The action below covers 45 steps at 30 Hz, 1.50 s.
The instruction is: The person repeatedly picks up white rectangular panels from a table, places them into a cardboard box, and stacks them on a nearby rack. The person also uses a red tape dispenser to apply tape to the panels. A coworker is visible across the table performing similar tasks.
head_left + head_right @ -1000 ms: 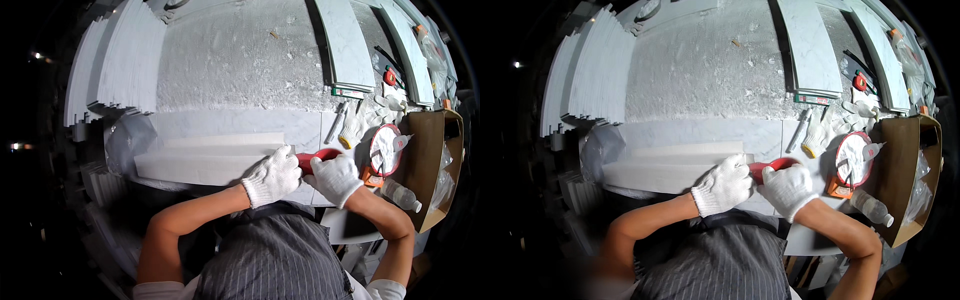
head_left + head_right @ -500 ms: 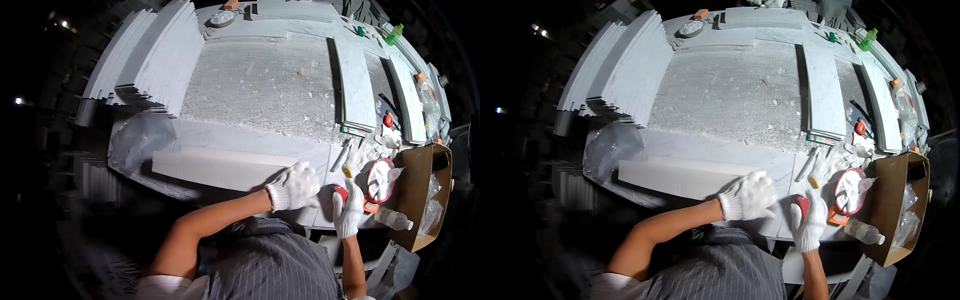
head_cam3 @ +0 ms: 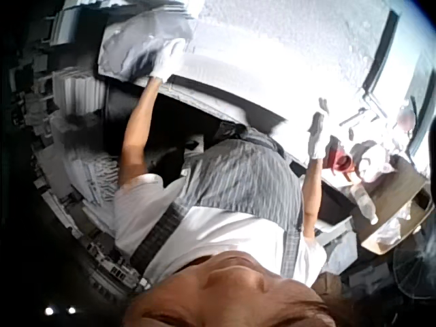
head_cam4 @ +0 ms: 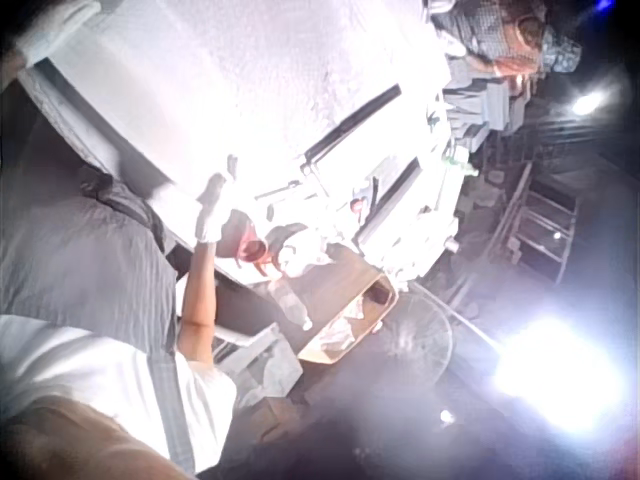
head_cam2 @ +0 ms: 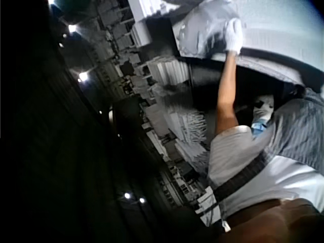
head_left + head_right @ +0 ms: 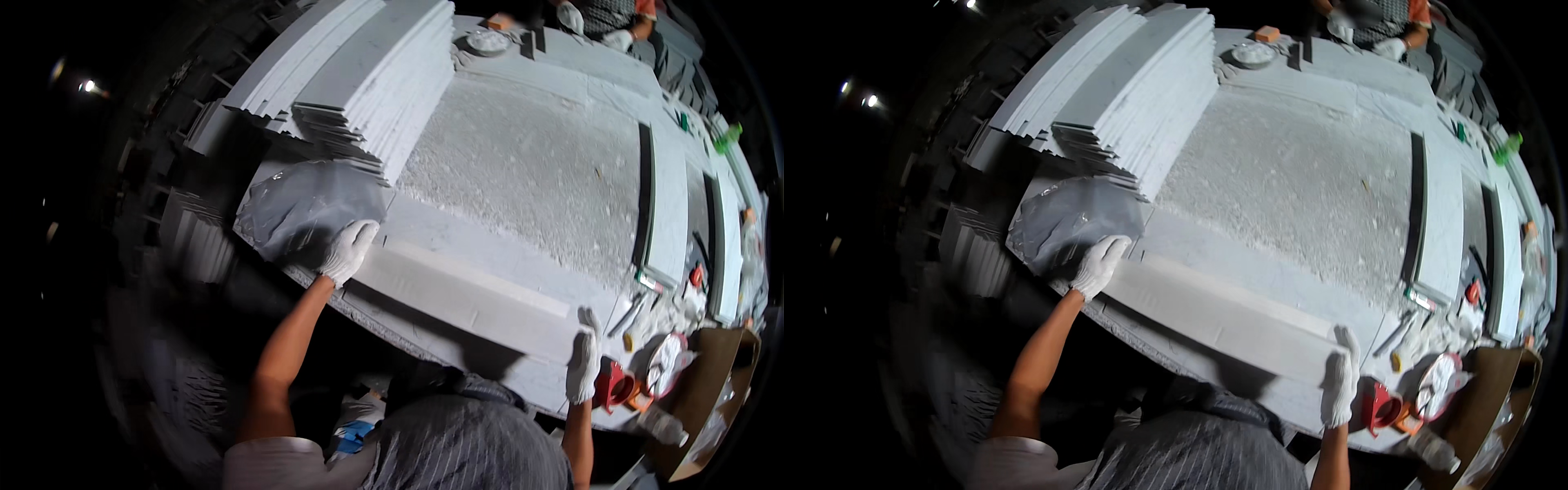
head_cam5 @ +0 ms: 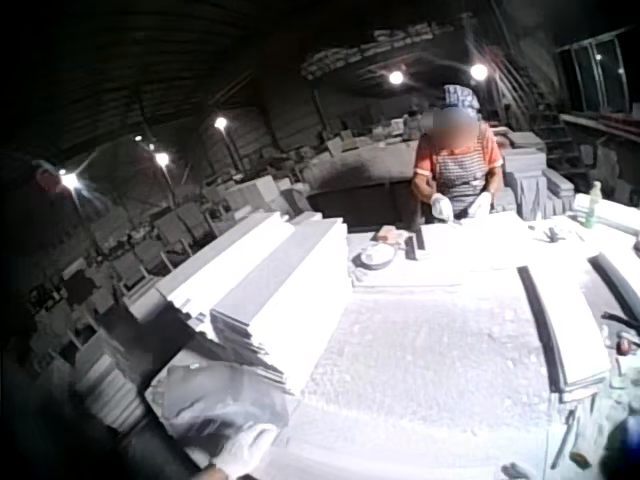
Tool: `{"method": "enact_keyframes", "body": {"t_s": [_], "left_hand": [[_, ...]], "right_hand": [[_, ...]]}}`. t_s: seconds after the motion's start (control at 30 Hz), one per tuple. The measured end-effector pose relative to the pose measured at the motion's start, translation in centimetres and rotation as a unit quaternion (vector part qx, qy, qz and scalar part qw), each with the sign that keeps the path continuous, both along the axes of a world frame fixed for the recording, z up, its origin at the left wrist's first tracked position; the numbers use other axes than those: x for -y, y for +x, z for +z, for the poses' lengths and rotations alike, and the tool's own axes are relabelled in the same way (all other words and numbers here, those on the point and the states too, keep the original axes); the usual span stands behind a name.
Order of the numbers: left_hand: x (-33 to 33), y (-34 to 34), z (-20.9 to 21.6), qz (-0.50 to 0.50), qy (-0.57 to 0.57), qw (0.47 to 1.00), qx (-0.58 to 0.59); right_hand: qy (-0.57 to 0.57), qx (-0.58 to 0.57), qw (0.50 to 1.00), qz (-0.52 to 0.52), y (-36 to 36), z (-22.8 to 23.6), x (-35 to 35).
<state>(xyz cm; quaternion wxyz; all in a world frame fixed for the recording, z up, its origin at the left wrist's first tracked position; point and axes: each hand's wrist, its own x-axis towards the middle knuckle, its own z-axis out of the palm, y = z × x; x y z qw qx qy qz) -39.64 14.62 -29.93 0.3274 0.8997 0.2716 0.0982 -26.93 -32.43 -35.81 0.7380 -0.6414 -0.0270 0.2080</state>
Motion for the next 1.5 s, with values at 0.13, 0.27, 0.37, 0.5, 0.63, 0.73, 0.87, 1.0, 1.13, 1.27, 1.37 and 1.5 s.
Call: {"method": "enact_keyframes", "body": {"t_s": [0.13, 0.27, 0.37, 0.5, 0.63, 0.73, 0.87, 1.0, 1.13, 1.27, 1.37, 1.5], "left_hand": [[-1.6, 0.4, 0.4, 0.111, -0.497, 0.86, 0.001], [-3.6, -1.2, -1.4, 0.111, -0.628, 0.769, -0.038], [-5.1, -1.4, -5.2, 0.18, -0.641, 0.738, -0.111], [-5.8, 0.4, -4.0, 0.25, -0.718, 0.617, -0.205], [-5.7, 2.4, -2.5, 0.262, -0.693, 0.587, -0.326], [-4.7, 5.5, -0.7, 0.248, -0.639, 0.598, -0.415], [-5.0, 8.4, -1.4, 0.221, -0.617, 0.561, -0.506], [-5.3, 8.1, -4.1, 0.22, -0.642, 0.512, -0.526], [-5.9, 8.7, -7.2, 0.185, -0.619, 0.516, -0.563], [-6.0, 5.9, -9.0, 0.198, -0.635, 0.503, -0.552], [-5.7, 5.4, -8.7, 0.193, -0.615, 0.547, -0.534], [-4.0, 3.2, -6.7, 0.203, -0.601, 0.62, -0.463]], "right_hand": [[0.027, -0.049, 0.995, -0.08, 0.1, -0.5, 0.8], [0.05, -0.033, 0.995, -0.074, 0.8, -0.9, 1.2], [0.098, -0.097, 0.985, -0.106, 0.5, -0.1, 0.4], [-0.01, -0.126, 0.987, -0.104, 0.6, 0.5, -0.1], [-0.016, -0.326, 0.938, -0.116, 1.1, 1.4, 0.7], [-0.02, -0.493, 0.869, -0.032, 2.6, 1.6, 1.6], [-0.162, -0.275, 0.908, 0.27, 7.9, 2.4, 0.5], [-0.128, -0.485, 0.803, 0.321, 11.1, -0.7, 0.0], [-0.144, -0.718, 0.665, 0.146, 12.2, -3.1, -2.9], [-0.136, -0.734, 0.656, 0.111, 11.6, -3.1, -3.4], [-0.052, -0.727, 0.683, 0.044, 8.7, -3.3, -2.2], [-0.053, -0.66, 0.747, 0.052, 6.9, -0.8, -2.4]]}}
